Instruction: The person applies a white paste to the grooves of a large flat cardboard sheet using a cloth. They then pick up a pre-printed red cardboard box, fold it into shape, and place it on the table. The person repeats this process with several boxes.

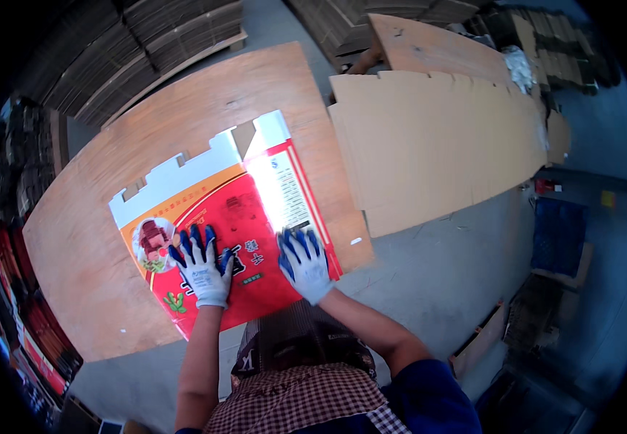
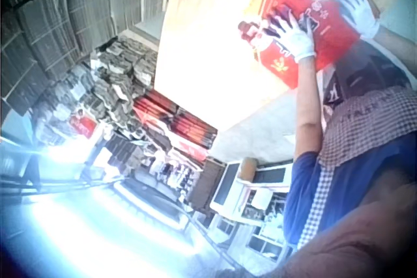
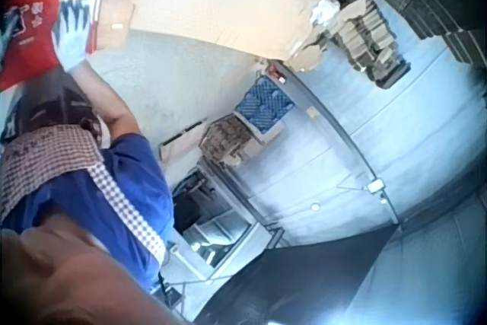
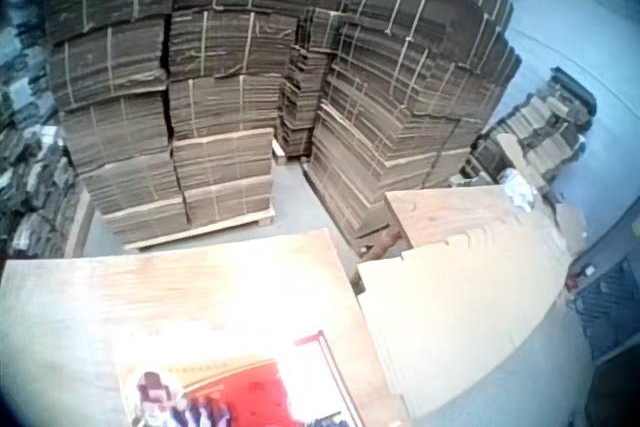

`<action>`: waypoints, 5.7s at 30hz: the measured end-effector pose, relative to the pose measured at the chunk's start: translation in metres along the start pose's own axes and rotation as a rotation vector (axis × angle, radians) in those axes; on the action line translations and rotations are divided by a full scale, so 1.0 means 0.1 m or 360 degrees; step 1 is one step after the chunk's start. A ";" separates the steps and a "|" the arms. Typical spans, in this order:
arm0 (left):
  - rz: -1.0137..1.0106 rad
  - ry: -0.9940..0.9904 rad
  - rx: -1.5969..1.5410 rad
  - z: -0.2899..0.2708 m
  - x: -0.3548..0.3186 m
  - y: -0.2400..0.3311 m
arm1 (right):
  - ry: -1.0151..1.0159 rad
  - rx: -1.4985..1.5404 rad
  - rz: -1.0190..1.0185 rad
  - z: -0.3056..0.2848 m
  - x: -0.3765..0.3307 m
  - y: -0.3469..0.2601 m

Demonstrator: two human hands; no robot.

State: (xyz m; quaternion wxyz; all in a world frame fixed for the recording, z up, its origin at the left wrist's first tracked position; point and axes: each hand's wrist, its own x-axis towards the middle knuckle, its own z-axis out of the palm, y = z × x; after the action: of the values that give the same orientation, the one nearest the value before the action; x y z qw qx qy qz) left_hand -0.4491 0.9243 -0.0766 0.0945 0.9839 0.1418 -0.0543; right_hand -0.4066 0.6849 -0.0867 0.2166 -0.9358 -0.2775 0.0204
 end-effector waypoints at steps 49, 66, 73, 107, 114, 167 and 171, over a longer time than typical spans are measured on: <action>-0.0707 -0.0079 -0.3652 0.45 -0.21 -0.93 | 0.0601 0.2656 0.1747 -0.79 -0.98 -0.33; 0.0153 0.0141 -0.0337 -0.29 0.13 0.22 | -0.0537 0.1702 0.1845 0.30 -1.45 -0.30; 0.0124 -0.0038 -0.0071 -0.10 0.25 0.40 | -0.0113 0.0711 0.1394 -0.99 -0.37 0.54; 0.0031 -0.0177 -0.0289 -0.12 0.34 0.36 | -0.0233 0.0268 -0.0604 0.03 2.32 0.48; 0.0005 -0.0145 -0.0230 -0.10 0.36 0.38 | -0.0194 0.0106 -0.0627 0.06 2.25 0.45; -0.0283 0.0298 0.0084 -0.14 -0.39 -0.69 | -0.0681 -0.1225 0.0827 -1.20 0.09 1.45; -0.0294 0.0297 0.0015 -0.12 -0.41 -0.70 | -0.0044 -0.1050 0.0451 -2.06 0.14 0.81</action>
State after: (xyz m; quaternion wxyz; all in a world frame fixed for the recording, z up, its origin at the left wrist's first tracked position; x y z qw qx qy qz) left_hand -0.5072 0.9815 -0.0711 0.0707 0.9679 0.2397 0.0283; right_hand -0.3204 0.5501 0.0676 -0.1059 -0.9841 -0.1396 -0.0279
